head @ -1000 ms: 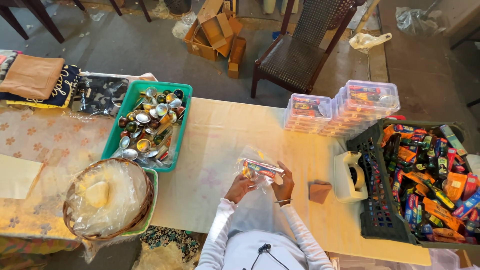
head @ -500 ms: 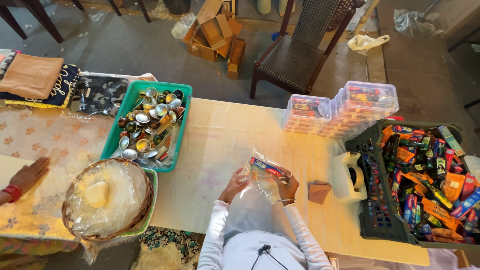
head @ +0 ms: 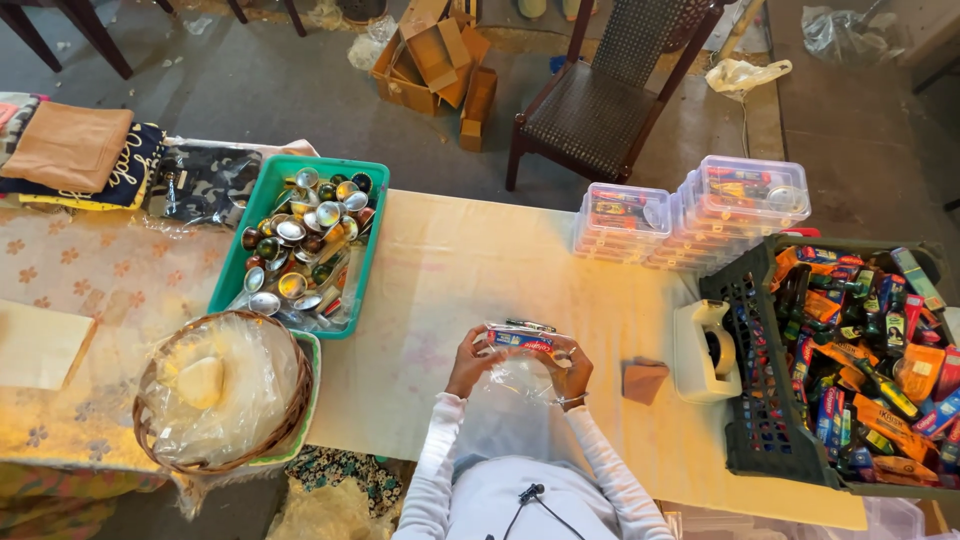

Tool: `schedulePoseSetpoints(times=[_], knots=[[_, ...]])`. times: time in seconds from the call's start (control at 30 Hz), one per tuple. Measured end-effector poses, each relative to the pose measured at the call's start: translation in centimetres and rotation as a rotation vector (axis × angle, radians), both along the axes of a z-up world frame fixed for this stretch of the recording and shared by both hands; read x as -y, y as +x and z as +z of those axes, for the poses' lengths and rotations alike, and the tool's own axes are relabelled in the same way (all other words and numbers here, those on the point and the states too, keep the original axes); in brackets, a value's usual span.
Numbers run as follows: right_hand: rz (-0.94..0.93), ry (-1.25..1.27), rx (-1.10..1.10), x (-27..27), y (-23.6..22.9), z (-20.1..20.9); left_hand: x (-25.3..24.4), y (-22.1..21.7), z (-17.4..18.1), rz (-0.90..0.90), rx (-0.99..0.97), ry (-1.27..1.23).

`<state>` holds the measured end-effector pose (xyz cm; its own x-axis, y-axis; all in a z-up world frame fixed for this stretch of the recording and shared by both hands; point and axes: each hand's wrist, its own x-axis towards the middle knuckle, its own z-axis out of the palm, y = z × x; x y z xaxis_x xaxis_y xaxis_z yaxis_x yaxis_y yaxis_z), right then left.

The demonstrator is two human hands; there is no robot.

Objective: The recorder is packaging small individual candies into small plastic bags and then placing them into clear plastic storage boxes.

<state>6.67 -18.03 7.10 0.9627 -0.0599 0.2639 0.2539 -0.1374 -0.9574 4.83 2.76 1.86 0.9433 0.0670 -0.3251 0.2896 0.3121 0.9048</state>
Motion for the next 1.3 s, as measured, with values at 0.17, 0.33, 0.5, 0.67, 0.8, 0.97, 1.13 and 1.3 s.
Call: schedulePoseSetpoints(times=[0.17,0.33,0.5,0.67,0.8,0.97,1.13,1.3], knots=[[-0.056,0.032,0.027,-0.2,-0.1,-1.2,0.9,0.0,4.0,-0.041,0.063,0.042],[-0.095,0.074,-0.036,-0.4,-0.4,-1.3,1.2,0.1,3.0,0.007,0.058,0.047],[0.117,-0.010,0.012,0.3,0.9,-1.8,0.1,0.1,1.7,0.092,-0.043,0.050],[-0.061,-0.025,-0.118,1.1,1.0,-3.9,0.1,-0.1,-0.2,0.000,-0.075,0.059],[-0.123,-0.115,-0.171,1.5,1.2,-4.5,0.5,0.0,-2.6,-0.051,-0.047,0.059],[-0.079,-0.035,-0.216,1.5,1.4,-4.3,0.8,0.4,-3.0,-0.030,-0.064,0.012],[-0.004,-0.014,-0.302,1.8,1.6,-6.3,0.4,0.2,-4.9,0.085,-0.115,0.010],[-0.024,-0.183,-0.263,2.1,2.5,-8.6,-0.9,0.3,-7.3,0.479,-0.096,-0.102]])
